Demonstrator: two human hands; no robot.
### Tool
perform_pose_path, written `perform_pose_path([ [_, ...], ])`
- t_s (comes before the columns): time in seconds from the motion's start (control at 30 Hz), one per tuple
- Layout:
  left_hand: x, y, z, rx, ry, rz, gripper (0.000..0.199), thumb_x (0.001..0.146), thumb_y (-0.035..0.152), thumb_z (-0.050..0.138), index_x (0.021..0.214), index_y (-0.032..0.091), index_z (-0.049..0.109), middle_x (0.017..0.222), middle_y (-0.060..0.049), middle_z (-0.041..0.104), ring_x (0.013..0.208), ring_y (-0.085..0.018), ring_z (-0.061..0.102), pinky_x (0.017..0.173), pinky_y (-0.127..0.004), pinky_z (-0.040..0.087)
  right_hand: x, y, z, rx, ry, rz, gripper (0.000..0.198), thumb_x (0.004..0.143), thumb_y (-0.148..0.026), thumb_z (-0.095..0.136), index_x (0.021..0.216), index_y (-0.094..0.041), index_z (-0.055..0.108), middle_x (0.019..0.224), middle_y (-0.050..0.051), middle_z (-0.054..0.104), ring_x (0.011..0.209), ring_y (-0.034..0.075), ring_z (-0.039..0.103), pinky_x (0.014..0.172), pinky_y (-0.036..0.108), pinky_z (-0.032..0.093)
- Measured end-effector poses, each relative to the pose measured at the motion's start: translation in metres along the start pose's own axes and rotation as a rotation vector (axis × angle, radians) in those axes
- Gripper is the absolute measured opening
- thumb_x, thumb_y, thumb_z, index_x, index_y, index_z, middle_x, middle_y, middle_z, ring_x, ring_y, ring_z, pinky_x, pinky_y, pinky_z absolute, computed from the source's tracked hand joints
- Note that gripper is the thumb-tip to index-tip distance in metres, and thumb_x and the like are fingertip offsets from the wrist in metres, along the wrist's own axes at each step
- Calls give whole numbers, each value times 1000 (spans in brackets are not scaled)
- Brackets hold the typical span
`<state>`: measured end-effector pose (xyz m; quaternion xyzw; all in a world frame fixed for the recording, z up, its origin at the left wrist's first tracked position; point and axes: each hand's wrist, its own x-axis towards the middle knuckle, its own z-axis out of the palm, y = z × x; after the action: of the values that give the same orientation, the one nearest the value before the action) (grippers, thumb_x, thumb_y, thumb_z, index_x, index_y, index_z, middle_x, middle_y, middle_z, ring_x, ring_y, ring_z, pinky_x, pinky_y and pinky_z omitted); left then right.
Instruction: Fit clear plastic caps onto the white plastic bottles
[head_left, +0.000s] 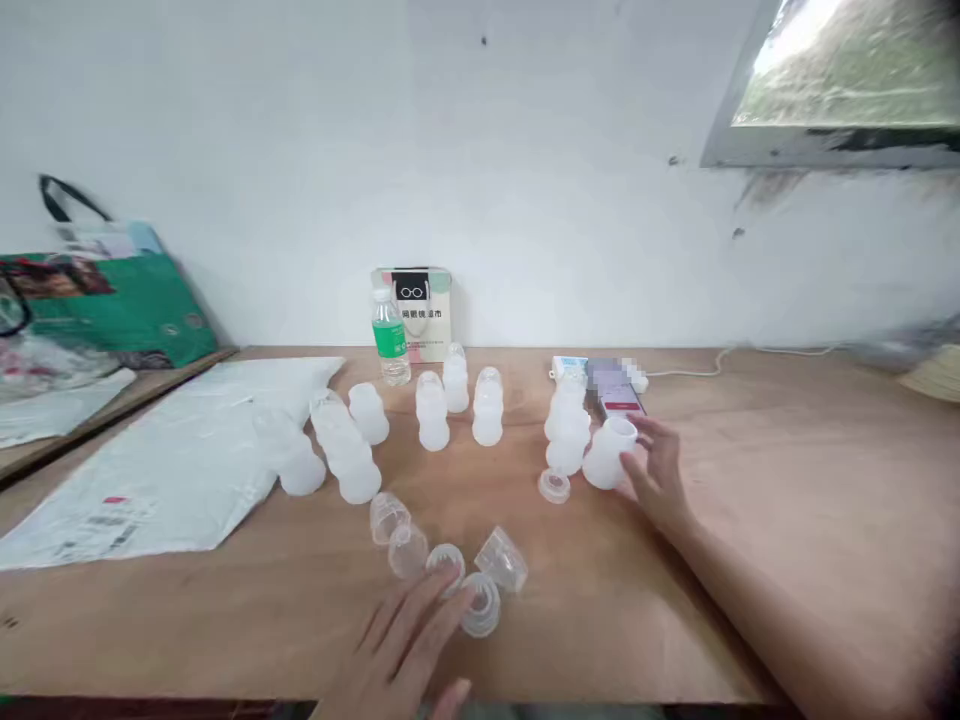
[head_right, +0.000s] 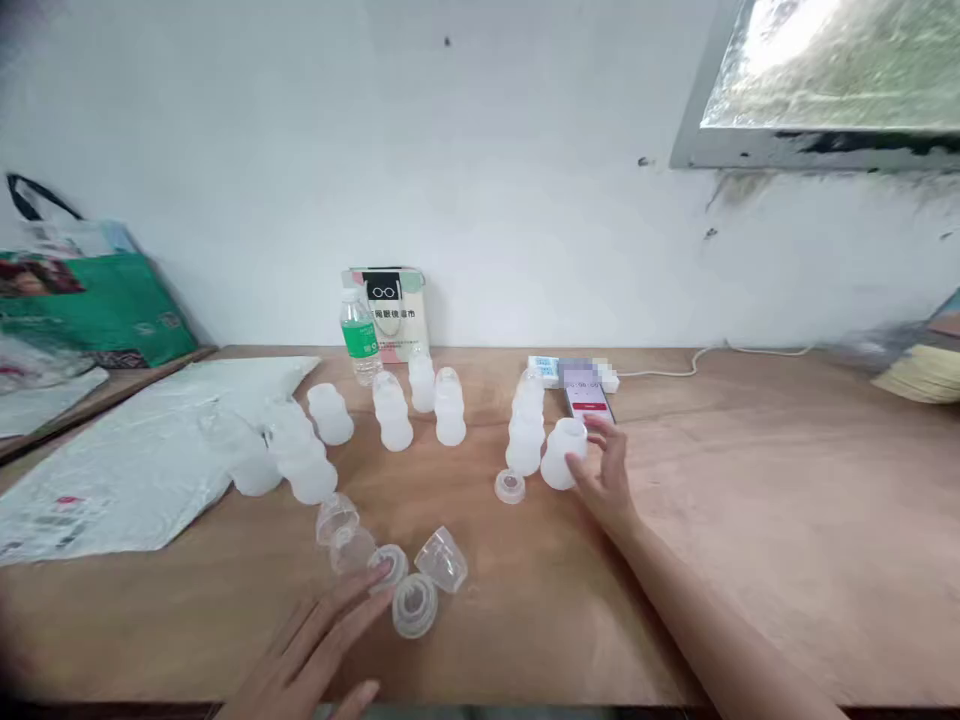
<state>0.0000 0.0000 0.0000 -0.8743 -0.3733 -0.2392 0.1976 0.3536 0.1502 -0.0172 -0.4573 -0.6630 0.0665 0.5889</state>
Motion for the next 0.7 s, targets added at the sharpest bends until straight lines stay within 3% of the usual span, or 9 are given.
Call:
perform_pose_path([
  [0.17,37,-18,6,-17,-220,118,57,88,37,45,140,23,27,145,-6,32,130,-27,33,99,-41,39,-9,-5,17,-4,-90,96,67,70,-43,66,122,-25,28,112,10,46,102,27,51,88,49,43],
  [0.4,65,-24,22,-133,-340,80,51,92,33,36,141,28,21,144,-6,34,132,-25,30,102,-45,35,-9,-12,20,-6,-104,218,58,68,-44,67,112,-21,36,103,9,54,92,25,57,76,43,51],
  [0.7,104,-40,47,-184,-296,-55,45,89,31,41,132,21,37,125,-8,53,118,-25,46,95,-42,37,-16,-45,37,128,-217,223,45,68,-41,67,101,-23,43,93,9,62,83,24,64,67,38,55],
])
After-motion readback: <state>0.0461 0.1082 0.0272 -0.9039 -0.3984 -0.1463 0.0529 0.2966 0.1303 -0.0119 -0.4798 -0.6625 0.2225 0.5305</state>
